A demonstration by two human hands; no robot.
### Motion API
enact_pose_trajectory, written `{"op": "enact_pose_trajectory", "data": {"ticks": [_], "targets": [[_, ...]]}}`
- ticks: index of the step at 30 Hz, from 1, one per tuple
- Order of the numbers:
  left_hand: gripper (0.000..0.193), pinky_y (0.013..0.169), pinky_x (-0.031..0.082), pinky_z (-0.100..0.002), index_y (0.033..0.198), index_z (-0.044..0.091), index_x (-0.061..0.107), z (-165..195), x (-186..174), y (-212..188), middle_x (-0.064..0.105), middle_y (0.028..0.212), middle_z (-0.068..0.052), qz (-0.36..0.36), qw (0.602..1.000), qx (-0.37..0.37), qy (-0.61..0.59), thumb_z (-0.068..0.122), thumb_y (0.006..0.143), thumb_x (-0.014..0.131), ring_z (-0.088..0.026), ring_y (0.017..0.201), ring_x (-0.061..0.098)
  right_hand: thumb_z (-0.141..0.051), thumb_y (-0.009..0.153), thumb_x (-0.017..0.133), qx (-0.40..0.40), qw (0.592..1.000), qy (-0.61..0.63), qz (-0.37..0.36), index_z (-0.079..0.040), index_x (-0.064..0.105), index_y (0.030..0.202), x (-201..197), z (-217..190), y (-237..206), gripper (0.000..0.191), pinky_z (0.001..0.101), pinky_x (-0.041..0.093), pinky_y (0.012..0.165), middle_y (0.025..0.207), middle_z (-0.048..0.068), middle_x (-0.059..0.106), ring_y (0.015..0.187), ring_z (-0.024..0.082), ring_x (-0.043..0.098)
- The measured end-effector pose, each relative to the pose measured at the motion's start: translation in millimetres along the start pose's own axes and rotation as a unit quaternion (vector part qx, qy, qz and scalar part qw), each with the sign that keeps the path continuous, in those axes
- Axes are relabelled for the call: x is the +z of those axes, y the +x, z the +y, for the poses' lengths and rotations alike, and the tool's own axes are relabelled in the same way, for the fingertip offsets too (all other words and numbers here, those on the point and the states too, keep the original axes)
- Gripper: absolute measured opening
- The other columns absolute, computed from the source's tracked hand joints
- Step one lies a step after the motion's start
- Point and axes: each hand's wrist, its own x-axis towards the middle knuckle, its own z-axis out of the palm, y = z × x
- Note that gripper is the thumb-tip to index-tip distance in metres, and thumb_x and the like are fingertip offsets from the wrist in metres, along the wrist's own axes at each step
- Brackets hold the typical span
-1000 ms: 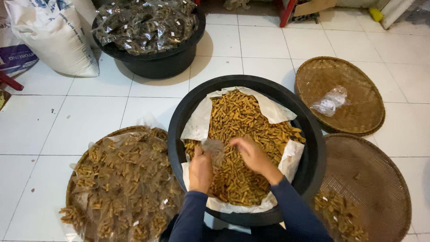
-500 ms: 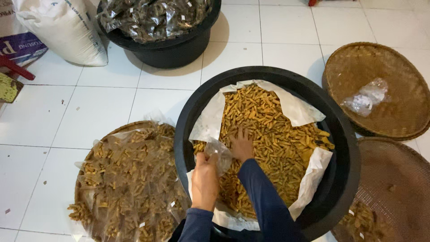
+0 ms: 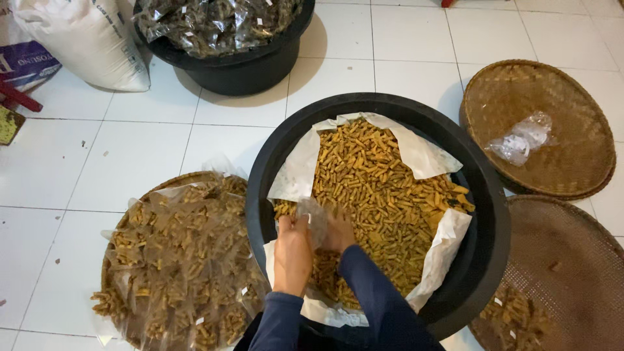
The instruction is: The person sits on the floor in front of a large basin filled with dried snack sticks. They repeatedly pick up pieces, place them into a small clear plastic bag, and set filled bags on a woven tray beside them, continuing the bagging cycle throughout the clip.
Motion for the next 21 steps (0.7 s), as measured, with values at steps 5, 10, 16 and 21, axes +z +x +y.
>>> {"op": "enact_pose_trajectory", "data": {"ticks": [5,10,16,21], "targets": [[0.021,0.067,0.055,-0.053,0.110,0.002,0.069,-4,4,1,0.060,0.108,-0.027,-0.015,1.000,-0.016,-0.011,0.003,0.091,0.061,-0.047,0.082,0.067,-0.038,0.092,0.066,-0.052,0.996,-0.066,0.029,-0.022,0.066,0.132,30,-8,-22,0.043,0.0645,0.042,0.100,0.146,0.011,0.053,0.128,0.044,0.051],[0.014,0.070,0.055,-0.054,0.101,0.002,0.067,-10,15,5,0.062,0.106,-0.029,0.016,0.998,0.035,-0.046,0.002,0.089,0.060,-0.049,0.087,0.066,-0.021,0.096,0.061,0.034,0.997,0.032,0.053,-0.019,0.076,0.108,35,1,-34,0.019,0.0490,0.056,0.076,0.115,0.014,0.068,0.101,0.037,0.068],[0.012,0.072,0.055,-0.054,0.096,-0.001,0.067,-9,50,10,0.063,0.103,-0.030,-0.006,0.999,-0.020,-0.036,0.011,0.093,0.065,-0.049,0.082,0.067,-0.018,0.097,0.069,0.251,0.779,0.574,-0.038,-0.006,0.070,0.095,3,53,-54,0.012,0.0422,0.058,0.064,0.092,0.016,0.069,0.083,0.033,0.071],[0.010,0.077,0.058,-0.051,0.092,0.000,0.069,-6,81,22,0.067,0.101,-0.027,-0.046,0.998,-0.032,0.001,0.009,0.090,0.066,-0.045,0.083,0.070,-0.025,0.095,0.072,0.187,0.502,0.842,0.060,-0.012,0.066,0.106,-47,87,-75,0.018,0.0400,0.055,0.057,0.095,0.008,0.065,0.081,0.021,0.062]]}}
